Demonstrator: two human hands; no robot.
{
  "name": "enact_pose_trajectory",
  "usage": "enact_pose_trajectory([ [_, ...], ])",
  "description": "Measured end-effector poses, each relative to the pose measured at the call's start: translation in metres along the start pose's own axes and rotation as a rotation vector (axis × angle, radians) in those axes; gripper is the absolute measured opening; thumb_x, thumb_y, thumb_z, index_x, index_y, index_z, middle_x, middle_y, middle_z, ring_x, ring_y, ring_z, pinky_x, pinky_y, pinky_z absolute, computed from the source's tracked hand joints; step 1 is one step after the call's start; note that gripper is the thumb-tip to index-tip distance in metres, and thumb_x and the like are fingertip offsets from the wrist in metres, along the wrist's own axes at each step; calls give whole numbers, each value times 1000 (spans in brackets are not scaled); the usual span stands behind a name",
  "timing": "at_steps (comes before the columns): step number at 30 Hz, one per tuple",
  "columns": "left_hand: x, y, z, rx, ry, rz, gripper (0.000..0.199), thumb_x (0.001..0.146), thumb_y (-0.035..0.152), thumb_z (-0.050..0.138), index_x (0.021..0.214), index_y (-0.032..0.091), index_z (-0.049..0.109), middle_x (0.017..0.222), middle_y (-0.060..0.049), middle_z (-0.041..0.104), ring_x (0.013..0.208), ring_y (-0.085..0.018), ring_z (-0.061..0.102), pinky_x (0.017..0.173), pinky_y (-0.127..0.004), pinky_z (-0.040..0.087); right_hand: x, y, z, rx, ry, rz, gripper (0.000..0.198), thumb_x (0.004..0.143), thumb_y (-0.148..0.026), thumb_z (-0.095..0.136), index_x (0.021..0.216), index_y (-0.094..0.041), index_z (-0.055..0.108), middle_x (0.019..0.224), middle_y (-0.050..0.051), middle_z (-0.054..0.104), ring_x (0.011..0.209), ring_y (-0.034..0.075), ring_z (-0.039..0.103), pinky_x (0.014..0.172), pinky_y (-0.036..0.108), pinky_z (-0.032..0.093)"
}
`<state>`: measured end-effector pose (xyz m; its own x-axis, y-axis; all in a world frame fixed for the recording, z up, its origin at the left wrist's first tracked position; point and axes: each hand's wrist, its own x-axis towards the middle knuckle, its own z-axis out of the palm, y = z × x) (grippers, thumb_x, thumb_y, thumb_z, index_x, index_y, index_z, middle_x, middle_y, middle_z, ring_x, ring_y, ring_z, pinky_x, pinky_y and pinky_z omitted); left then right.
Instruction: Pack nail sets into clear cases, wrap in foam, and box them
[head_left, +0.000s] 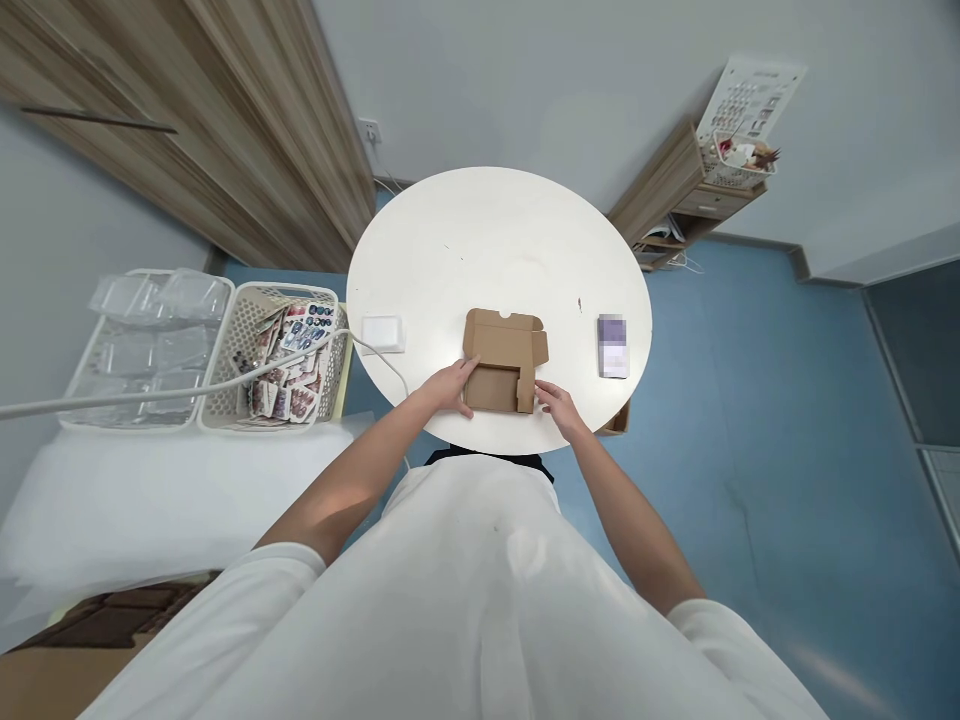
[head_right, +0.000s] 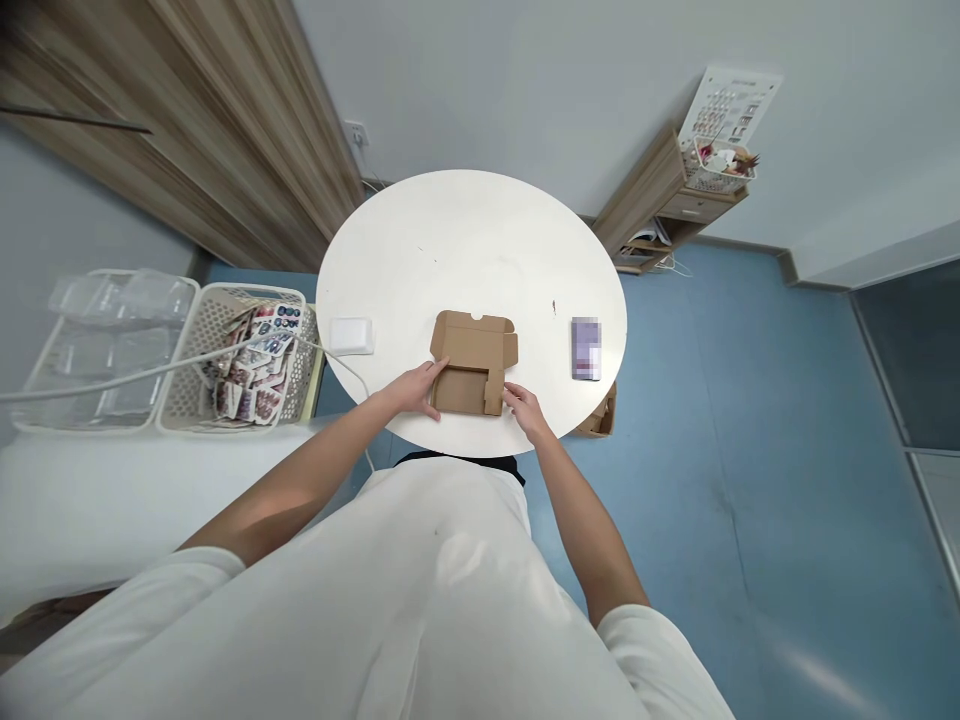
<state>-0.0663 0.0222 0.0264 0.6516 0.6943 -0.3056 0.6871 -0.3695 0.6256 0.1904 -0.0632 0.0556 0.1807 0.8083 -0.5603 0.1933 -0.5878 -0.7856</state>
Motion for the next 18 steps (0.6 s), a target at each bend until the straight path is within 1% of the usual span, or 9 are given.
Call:
enact_pose_trajectory([
  [4, 0, 3, 2, -36, 22, -2, 124, 39, 48, 79, 141, 17, 15, 119, -16, 46, 104, -34, 52, 82, -34, 40, 13, -3, 6, -189, 112, -31, 42, 68, -44, 58, 102, -19, 56, 94, 4, 62, 84, 16, 57, 72, 29, 44],
  [8, -2, 6, 3, -35, 20, -11, 125, 40, 48, 79, 142, 17, 13, 118, -16, 47, 102, -34, 53, 81, -34, 41, 26, -1, 9, -471, 133, 8, 21, 67, -38, 59, 77, -21, 53, 74, 0, 60, 69, 14, 54, 61, 25, 40],
  [10, -3, 7, 3, -28, 16, -16, 125, 42, 49, 79, 142, 17, 11, 117, -16, 47, 102, -33, 53, 81, -34, 41, 30, 0, 12, -582, 150, 27, 13, 68, -33, 56, 69, -21, 49, 67, -2, 57, 64, 13, 51, 56, 24, 36],
  [14, -4, 9, 2, -26, 6, -16, 124, 44, 49, 78, 142, 17, 9, 117, -16, 46, 103, -33, 52, 81, -35, 41, 34, 1, 18, -724, 201, 22, 9, 69, -24, 53, 66, -22, 45, 64, -1, 54, 60, 13, 49, 52, 23, 31],
  [18, -5, 10, 2, -25, -5, -26, 124, 45, 48, 78, 142, 16, 8, 118, -16, 46, 103, -33, 52, 81, -34, 41, 36, 0, 22, -812, 221, 7, 9, 69, -23, 53, 66, -22, 44, 66, 1, 55, 63, 15, 51, 52, 24, 31],
])
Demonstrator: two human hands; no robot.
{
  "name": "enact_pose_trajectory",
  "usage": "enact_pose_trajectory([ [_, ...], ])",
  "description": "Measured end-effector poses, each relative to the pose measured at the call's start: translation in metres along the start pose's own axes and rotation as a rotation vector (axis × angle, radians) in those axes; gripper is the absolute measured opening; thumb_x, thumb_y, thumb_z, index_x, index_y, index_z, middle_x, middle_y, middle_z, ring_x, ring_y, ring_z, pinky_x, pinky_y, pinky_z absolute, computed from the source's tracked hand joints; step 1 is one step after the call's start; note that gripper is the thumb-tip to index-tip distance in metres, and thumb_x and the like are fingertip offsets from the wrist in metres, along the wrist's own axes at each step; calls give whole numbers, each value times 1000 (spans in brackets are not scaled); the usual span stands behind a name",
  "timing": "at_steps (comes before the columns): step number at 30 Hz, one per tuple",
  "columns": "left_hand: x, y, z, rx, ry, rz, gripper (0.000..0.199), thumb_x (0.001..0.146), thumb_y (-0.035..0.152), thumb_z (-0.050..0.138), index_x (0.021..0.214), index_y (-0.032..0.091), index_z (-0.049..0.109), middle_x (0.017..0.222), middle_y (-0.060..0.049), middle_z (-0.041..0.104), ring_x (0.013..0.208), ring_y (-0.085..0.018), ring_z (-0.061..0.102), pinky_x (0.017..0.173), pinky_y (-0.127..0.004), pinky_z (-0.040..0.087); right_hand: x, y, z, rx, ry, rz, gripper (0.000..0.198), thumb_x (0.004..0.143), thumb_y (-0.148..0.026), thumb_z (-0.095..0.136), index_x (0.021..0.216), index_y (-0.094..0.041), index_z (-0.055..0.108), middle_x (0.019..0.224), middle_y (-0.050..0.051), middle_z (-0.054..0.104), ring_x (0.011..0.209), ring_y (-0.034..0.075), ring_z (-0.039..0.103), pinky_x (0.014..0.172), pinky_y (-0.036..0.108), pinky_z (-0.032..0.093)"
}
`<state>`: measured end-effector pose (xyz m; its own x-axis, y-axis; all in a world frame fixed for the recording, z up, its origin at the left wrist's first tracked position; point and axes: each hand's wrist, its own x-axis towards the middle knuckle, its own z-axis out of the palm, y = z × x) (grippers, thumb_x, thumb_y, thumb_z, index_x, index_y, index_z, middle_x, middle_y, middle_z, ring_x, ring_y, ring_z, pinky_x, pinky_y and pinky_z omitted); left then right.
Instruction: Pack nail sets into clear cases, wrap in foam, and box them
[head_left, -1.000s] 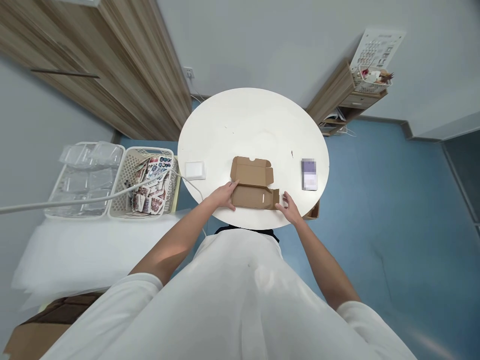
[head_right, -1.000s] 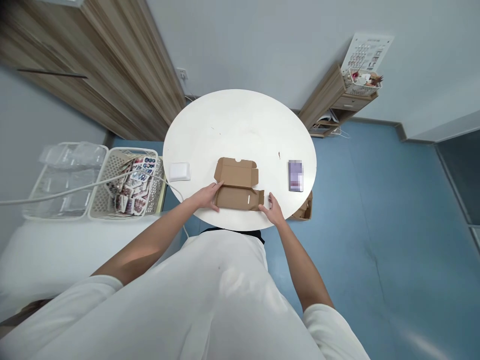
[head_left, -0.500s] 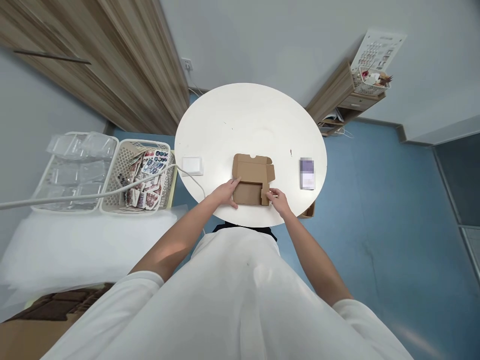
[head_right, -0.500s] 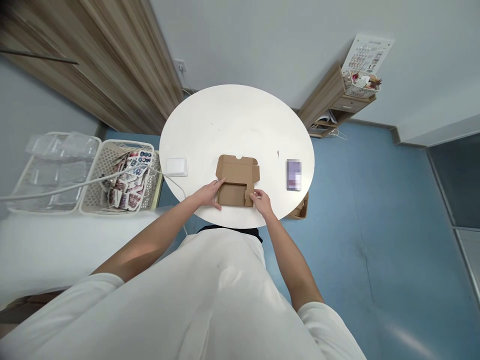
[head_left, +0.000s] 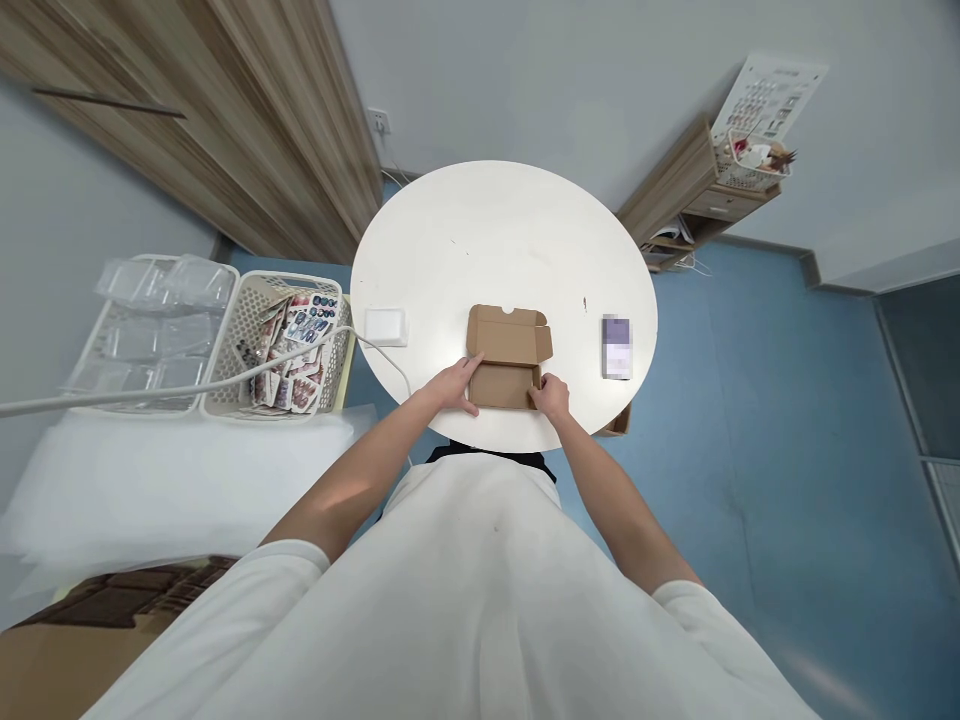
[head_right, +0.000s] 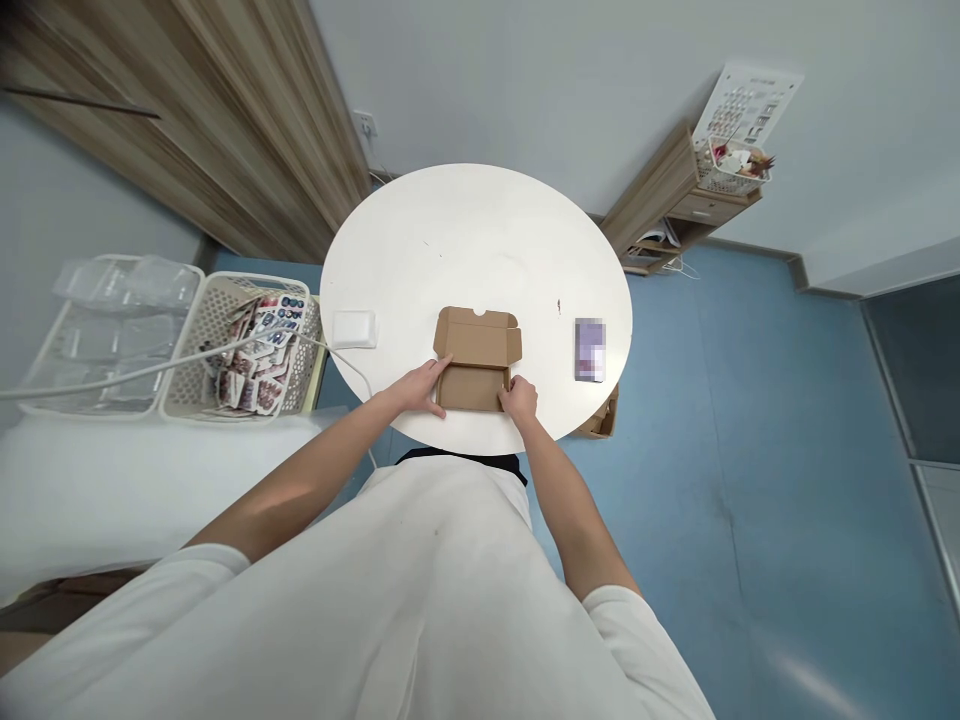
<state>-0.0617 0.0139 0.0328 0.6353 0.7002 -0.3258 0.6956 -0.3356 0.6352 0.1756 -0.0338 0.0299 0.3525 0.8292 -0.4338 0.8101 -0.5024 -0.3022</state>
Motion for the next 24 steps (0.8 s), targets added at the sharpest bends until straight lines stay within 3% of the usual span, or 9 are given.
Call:
enact_pose_trajectory([
  [5, 1, 1, 2, 14, -7, -16, 126, 45, 48, 77, 143, 17, 4, 117, -16, 46, 102, -33, 52, 81, -35, 41, -4, -2, -3, -17, -36, 40, 9, 73, -30, 52, 77, -22, 49, 77, 3, 60, 69, 18, 55, 52, 25, 34],
  [11, -7, 6, 10, -71, 41, -37, 127, 48, 54, 74, 143, 19, -3, 121, -16, 44, 109, -33, 49, 84, -38, 41, -18, -1, -5, 51, -64, 52, 39, 74, -49, 54, 101, -21, 52, 93, 6, 63, 82, 21, 58, 62, 29, 41],
  [15, -22, 9, 22, -286, 145, -135, 118, 58, 60, 66, 143, 20, -4, 131, -18, 39, 109, -29, 50, 85, -39, 42, -30, 8, -9, 238, -70, 7, 56, 73, -52, 53, 119, -20, 48, 110, 8, 59, 93, 20, 57, 78, 32, 43],
  [17, -28, 10, 29, -451, 208, -256, 107, 65, 61, 60, 143, 19, 1, 134, -18, 37, 106, -26, 53, 87, -38, 43, -36, 15, -12, 412, -93, -20, 63, 74, -53, 52, 126, -19, 43, 120, 10, 54, 97, 20, 56, 85, 33, 42],
  [20, -34, 14, 36, -734, 258, -403, 80, 77, 61, 44, 141, 19, 21, 136, -16, 39, 113, -24, 50, 88, -36, 44, -43, 23, -14, 729, -190, -5, 63, 77, -59, 46, 130, -23, 41, 133, 9, 45, 111, 21, 51, 89, 34, 43],
  [24, -30, 23, 38, -998, 246, -373, 58, 85, 57, 32, 130, 22, 43, 135, -10, 44, 123, -24, 43, 94, -40, 41, -45, 27, -10, 990, -315, 19, 60, 81, -63, 36, 130, -29, 43, 139, 4, 40, 125, 22, 41, 93, 38, 42],
])
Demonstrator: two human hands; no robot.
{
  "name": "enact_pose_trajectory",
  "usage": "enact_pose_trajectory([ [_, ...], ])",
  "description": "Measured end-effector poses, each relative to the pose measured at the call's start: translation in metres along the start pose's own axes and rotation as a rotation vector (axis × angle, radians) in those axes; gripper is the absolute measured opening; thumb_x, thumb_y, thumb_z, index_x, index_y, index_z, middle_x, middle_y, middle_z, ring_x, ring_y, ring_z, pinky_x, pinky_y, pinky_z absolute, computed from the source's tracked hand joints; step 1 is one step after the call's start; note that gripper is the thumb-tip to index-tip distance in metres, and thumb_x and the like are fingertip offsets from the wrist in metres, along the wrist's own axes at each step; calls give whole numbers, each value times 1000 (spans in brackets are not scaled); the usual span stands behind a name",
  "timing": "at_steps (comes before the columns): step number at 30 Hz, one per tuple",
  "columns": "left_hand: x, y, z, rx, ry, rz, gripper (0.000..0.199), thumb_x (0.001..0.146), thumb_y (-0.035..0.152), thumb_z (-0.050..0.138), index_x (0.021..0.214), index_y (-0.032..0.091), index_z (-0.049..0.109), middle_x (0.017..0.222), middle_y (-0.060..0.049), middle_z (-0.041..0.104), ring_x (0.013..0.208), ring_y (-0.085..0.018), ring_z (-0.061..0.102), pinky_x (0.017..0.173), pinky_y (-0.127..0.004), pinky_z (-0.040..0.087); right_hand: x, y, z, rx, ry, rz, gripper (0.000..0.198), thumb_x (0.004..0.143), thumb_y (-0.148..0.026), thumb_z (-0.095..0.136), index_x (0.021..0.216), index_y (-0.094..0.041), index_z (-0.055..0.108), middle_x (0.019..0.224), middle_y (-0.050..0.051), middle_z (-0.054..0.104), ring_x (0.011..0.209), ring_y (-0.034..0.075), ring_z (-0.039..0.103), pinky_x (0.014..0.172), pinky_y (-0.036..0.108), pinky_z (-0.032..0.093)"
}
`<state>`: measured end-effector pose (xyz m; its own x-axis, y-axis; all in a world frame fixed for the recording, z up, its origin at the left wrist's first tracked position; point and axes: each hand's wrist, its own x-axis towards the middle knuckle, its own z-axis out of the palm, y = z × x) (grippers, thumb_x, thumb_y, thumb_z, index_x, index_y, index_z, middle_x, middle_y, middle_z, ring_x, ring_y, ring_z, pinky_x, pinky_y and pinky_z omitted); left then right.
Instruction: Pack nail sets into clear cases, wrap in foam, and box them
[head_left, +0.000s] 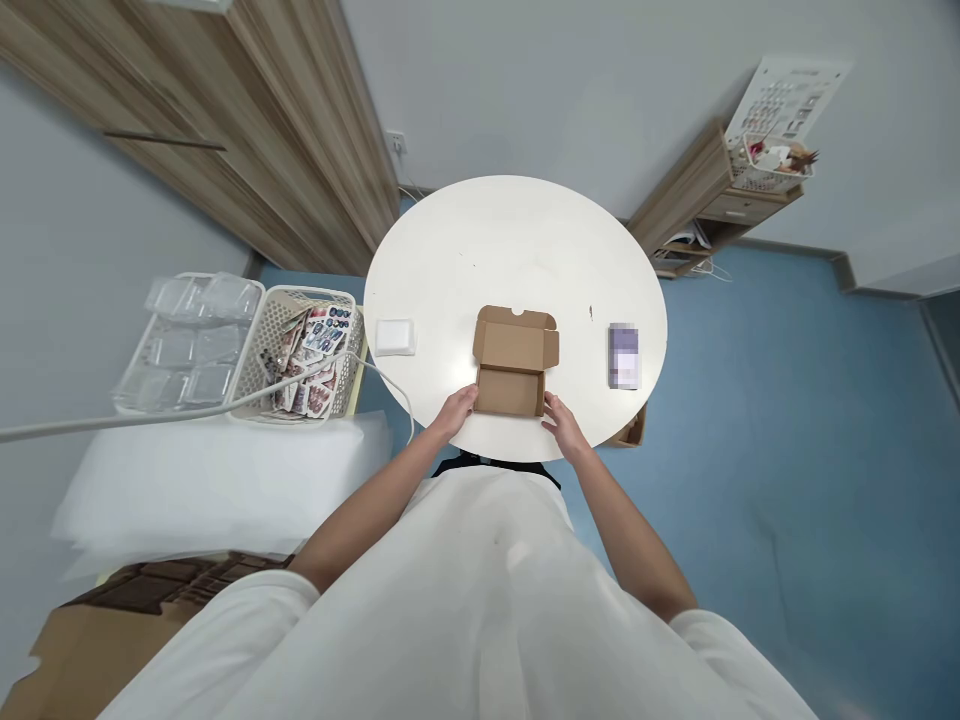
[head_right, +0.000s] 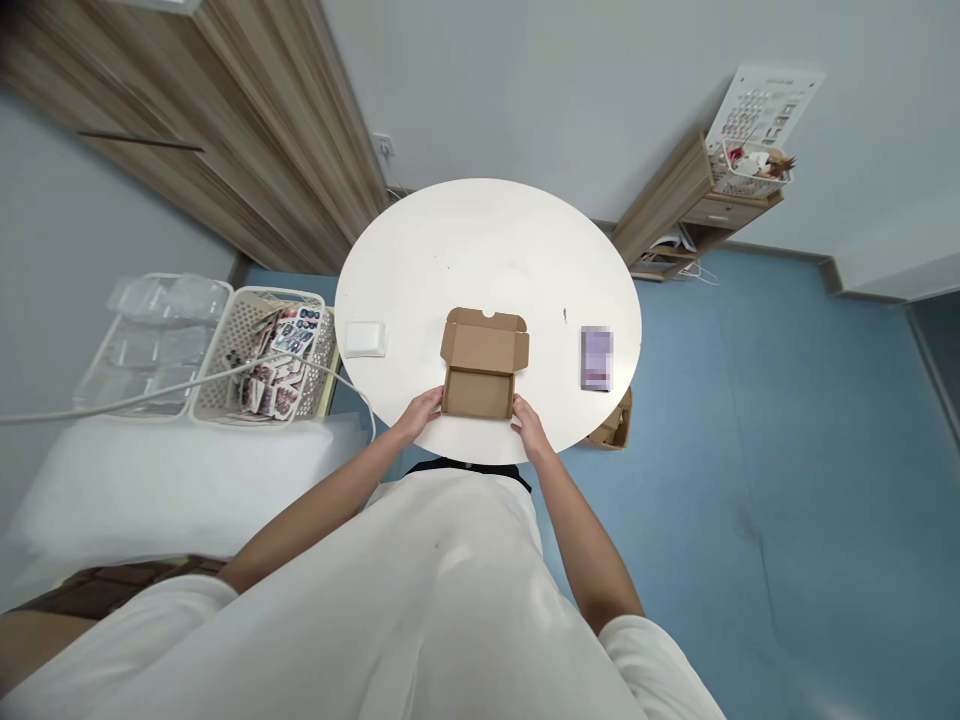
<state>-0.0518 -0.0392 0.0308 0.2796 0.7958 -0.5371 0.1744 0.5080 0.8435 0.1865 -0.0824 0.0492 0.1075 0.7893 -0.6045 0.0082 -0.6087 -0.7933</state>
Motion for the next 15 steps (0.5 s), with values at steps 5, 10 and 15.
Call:
enact_pose_trajectory([
  [5, 10, 10, 14, -115, 2, 71, 54, 85, 55, 34, 129, 25, 45, 137, -5, 44, 126, -23, 39, 101, -42, 34, 12, -1, -7, 134, -51, -18, 60, 82, -64, 34, 131, -31, 42, 142, 1, 36, 130, 20, 34, 101, 40, 37],
  [10, 21, 17, 24, -117, 27, 74, 59, 85, 58, 29, 132, 24, 42, 137, -6, 44, 126, -22, 39, 102, -40, 33, 26, -8, -21, 190, -109, -23, 61, 82, -64, 33, 130, -28, 43, 139, 1, 40, 130, 19, 34, 104, 40, 34],
  [15, 24, 21, 31, -34, 71, 68, 66, 85, 62, 22, 134, 22, 38, 138, -6, 41, 127, -22, 39, 101, -37, 36, 34, -7, -29, 176, -131, -25, 61, 82, -64, 34, 131, -29, 42, 140, 0, 39, 131, 19, 34, 103, 40, 35],
])
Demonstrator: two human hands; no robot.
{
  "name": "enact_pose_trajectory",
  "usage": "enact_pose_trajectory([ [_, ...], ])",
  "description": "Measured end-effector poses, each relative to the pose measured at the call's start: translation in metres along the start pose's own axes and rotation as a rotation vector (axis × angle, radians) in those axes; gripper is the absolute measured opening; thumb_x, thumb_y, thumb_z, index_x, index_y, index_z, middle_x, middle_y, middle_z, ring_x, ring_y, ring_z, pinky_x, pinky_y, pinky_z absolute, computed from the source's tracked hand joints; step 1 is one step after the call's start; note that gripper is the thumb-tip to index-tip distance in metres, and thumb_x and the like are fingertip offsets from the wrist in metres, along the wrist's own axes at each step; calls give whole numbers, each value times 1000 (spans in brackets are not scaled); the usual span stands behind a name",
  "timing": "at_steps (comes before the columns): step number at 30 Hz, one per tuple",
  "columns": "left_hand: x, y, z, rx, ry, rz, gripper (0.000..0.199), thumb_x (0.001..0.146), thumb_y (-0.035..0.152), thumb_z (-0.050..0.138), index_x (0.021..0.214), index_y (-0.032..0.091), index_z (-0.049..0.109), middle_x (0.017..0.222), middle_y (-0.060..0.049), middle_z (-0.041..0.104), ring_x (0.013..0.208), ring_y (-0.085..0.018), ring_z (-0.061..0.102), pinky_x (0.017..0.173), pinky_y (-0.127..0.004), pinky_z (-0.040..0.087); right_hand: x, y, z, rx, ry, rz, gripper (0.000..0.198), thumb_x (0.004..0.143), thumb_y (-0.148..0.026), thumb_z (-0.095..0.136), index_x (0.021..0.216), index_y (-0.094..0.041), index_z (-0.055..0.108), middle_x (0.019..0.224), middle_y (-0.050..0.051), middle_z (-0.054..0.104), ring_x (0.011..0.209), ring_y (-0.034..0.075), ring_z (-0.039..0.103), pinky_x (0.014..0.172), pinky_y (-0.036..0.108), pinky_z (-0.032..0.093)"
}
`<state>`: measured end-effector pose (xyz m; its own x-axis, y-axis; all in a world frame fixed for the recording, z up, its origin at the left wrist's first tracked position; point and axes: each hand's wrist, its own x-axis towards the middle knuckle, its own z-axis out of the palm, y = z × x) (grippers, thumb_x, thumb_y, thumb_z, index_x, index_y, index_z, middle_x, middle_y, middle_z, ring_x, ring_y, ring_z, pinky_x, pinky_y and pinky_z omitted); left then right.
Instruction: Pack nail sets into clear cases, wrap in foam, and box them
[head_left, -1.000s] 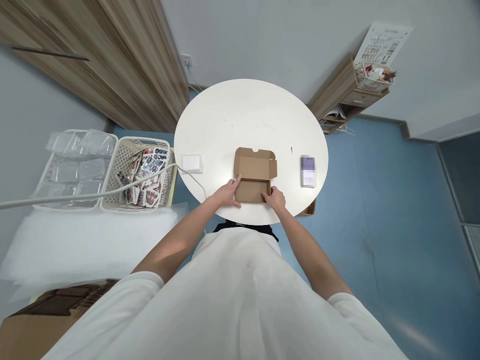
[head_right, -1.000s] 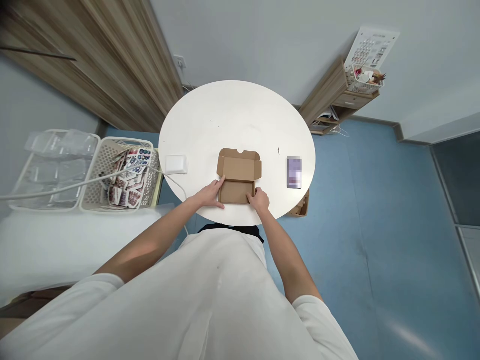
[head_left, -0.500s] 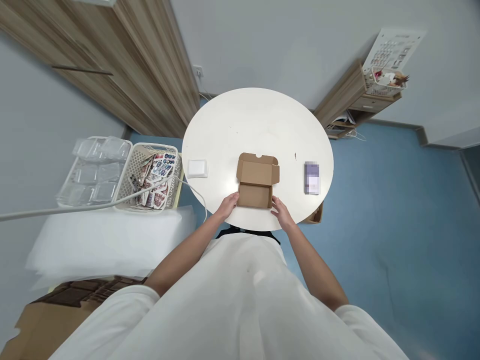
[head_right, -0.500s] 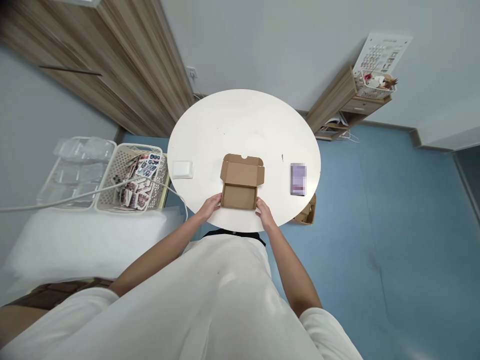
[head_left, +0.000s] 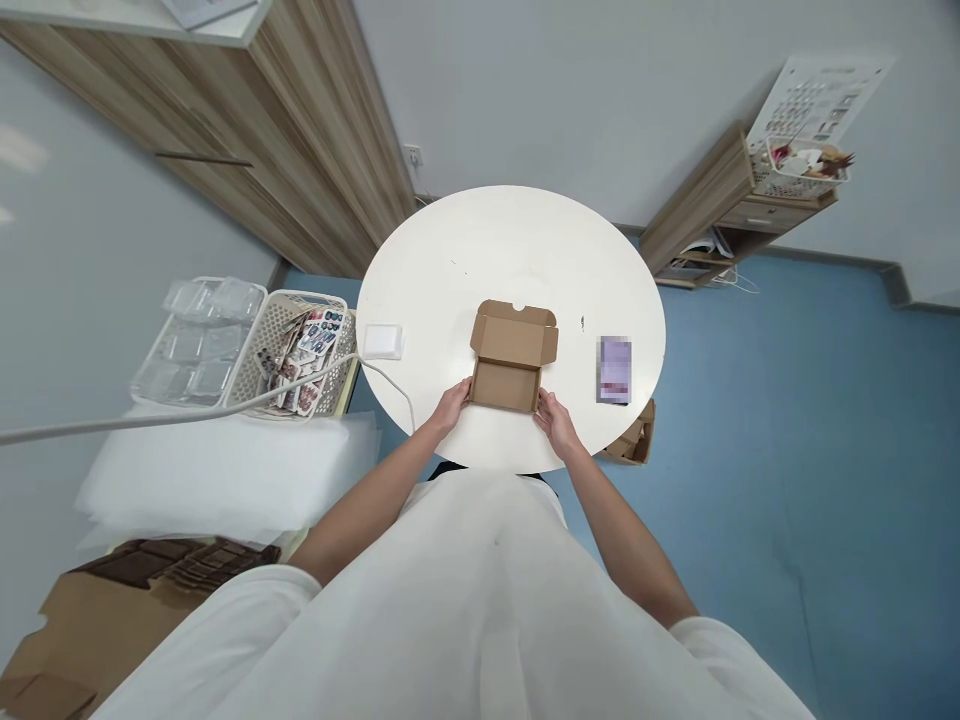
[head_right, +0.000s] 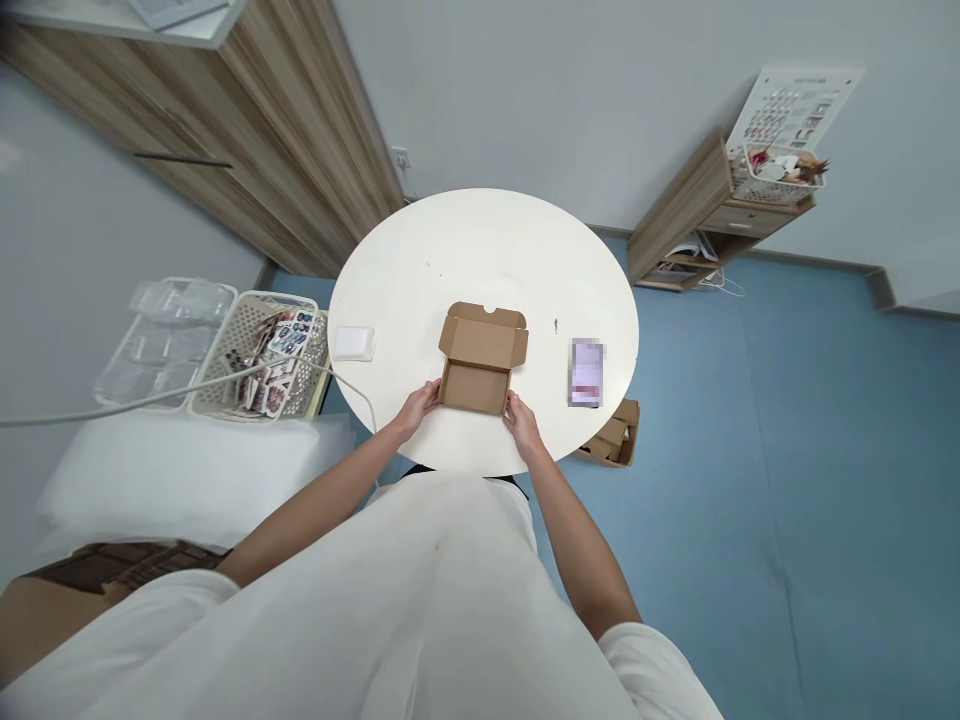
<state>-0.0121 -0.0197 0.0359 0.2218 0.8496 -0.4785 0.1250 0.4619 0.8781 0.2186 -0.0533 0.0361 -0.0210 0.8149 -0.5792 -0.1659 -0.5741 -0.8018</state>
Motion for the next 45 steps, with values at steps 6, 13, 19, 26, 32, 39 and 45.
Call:
enact_pose_trajectory([
  [6, -2, -8, 3, 53, 143, -9, 69, 85, 62, 24, 137, 18, 33, 142, -9, 33, 129, -23, 35, 102, -37, 36, -5, 8, -7, -74, 33, -45, 67, 80, -64, 36, 137, -30, 30, 148, -1, 21, 135, 18, 22, 104, 38, 32],
  [13, -16, -27, -15, 99, 260, -8, 72, 83, 64, 27, 135, 16, 37, 141, -12, 35, 129, -23, 35, 101, -37, 36, -27, 1, 7, -354, 114, -441, 68, 80, -53, 46, 137, -19, 32, 145, 6, 29, 134, 21, 25, 110, 40, 22],
  [19, -29, -19, -44, 251, 447, -33, 61, 87, 56, 28, 131, 17, 42, 138, -10, 41, 127, -22, 38, 104, -39, 32, -25, -13, 63, -457, -64, -534, 57, 78, -39, 52, 132, -23, 42, 140, 4, 39, 133, 23, 29, 109, 43, 24],
  [26, -26, -12, -105, 336, 693, -2, 51, 88, 48, 34, 129, 18, 42, 141, -10, 35, 129, -22, 35, 103, -36, 34, 7, 1, 147, -335, -300, -312, 70, 76, -36, 56, 139, -26, 28, 142, 5, 36, 130, 22, 35, 108, 42, 28],
  [32, -1, -16, -167, 295, 654, -27, 54, 82, 40, 49, 130, 17, 40, 137, -12, 40, 124, -24, 41, 98, -36, 39, 50, 8, 217, -323, -201, -80, 69, 73, -40, 58, 136, -24, 33, 144, 6, 31, 132, 22, 30, 107, 40, 29],
  [39, 33, -9, -197, 355, 506, -57, 59, 80, 31, 51, 134, 13, 35, 128, -14, 46, 106, -23, 53, 92, -36, 42, 87, -11, 275, -303, 63, 41, 66, 77, -42, 53, 134, -15, 34, 140, 11, 38, 125, 22, 42, 102, 35, 37],
  [45, 38, -6, -202, 505, 436, 1, 55, 78, 27, 52, 130, 12, 42, 111, -13, 52, 90, -21, 56, 86, -35, 45, 102, -21, 289, -380, 147, 63, 63, 76, -36, 54, 132, -15, 34, 130, 13, 49, 114, 21, 52, 95, 33, 42],
])
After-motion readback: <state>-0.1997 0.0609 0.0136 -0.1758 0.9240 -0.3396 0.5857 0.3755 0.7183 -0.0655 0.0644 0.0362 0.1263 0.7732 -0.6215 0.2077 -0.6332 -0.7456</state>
